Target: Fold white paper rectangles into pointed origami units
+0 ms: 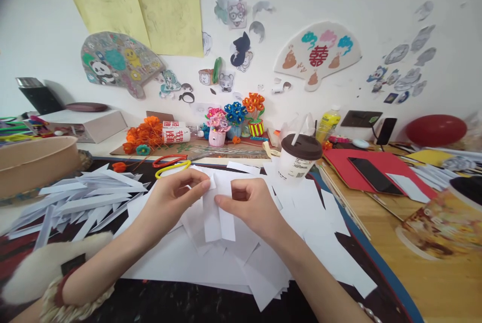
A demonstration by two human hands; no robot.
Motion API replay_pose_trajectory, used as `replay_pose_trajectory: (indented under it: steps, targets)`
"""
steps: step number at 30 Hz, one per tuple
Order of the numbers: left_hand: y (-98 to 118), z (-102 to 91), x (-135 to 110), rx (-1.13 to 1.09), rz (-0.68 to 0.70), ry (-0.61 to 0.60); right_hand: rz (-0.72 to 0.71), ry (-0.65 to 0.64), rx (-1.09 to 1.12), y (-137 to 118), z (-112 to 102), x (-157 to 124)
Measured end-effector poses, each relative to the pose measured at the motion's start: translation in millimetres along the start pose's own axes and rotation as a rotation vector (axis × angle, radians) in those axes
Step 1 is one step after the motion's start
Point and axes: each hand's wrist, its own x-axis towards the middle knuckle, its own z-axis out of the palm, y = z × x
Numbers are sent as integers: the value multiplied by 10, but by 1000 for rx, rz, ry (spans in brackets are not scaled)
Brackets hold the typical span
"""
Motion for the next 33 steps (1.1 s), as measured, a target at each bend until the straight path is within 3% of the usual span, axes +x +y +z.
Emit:
replay_pose_trajectory:
  steps: [5,23,33]
  targets:
    - [-30,-1,10,-38,-20,-15,-18,65,-33,9,-4,12]
    - [-63,-6,6,-66,-29,-21,7,26,23,11,16,15]
    - [2,7,-3,-15,-12,-39,-4,74,3,30,21,7]
